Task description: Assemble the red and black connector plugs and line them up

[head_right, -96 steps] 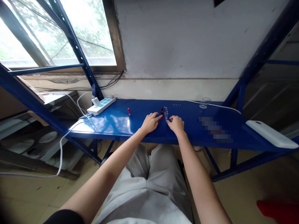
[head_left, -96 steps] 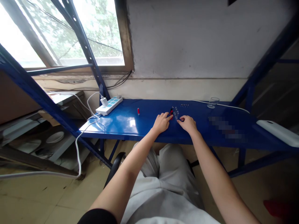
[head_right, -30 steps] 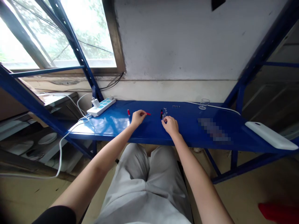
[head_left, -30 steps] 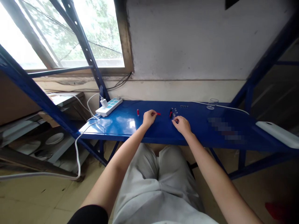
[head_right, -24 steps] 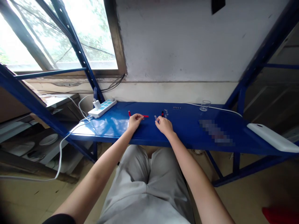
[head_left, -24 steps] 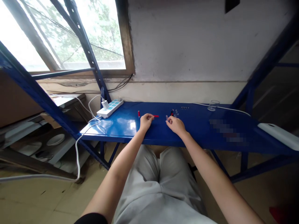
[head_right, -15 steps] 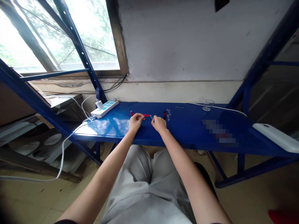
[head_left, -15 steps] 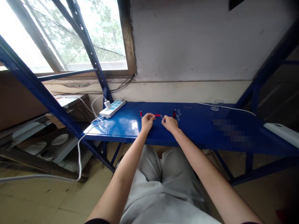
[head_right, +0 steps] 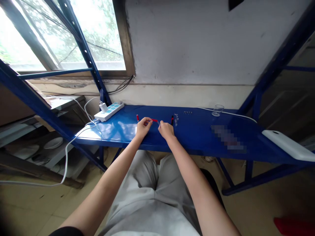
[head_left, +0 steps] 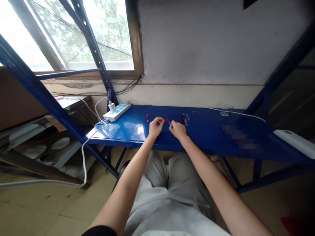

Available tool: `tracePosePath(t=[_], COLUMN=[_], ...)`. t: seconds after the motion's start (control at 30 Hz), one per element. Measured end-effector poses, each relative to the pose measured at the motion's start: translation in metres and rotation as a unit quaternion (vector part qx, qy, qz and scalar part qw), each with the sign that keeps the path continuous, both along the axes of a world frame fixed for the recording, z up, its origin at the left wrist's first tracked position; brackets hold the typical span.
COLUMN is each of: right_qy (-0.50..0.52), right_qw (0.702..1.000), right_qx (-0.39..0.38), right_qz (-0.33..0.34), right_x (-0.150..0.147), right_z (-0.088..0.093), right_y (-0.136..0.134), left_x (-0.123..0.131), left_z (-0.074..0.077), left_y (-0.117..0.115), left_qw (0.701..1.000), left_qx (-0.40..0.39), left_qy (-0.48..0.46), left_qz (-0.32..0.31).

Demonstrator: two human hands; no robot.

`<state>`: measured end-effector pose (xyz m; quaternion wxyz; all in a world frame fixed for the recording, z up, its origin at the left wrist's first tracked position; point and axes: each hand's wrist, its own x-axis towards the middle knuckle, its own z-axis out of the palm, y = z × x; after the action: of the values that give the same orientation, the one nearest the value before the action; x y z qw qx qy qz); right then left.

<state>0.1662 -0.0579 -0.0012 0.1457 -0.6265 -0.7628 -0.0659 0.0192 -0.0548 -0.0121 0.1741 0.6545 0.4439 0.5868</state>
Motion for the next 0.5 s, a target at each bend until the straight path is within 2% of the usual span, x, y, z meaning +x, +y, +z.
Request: tracePosePath(t=[0.17,0.33,0.5], right_qy=[-0.002,0.006,0.045], right_qw=[1.0,1.0,0.999], right_qx=[-0.004,-0.005,-0.007], right_qz=[0.001,0.004,0.006], right_x=[-0.0004,0.0002,0.0021], right_z=[0.001,-0.0002,-0.0015], right_y=[-0.0018,-0.0009,0.0005], left_x=[0.0026,0.0037,0.0058], left_z=[0.0025,0.0023,0.0026], left_y=[-0.0056,-0.0073,-0.0091], left_qw=[0.998,0.992,0.99], left_qx=[0.027,0.033,0.018], left_qy=[0.061,0.123,0.133], left_qz=[0.006,-0.022,-0.048])
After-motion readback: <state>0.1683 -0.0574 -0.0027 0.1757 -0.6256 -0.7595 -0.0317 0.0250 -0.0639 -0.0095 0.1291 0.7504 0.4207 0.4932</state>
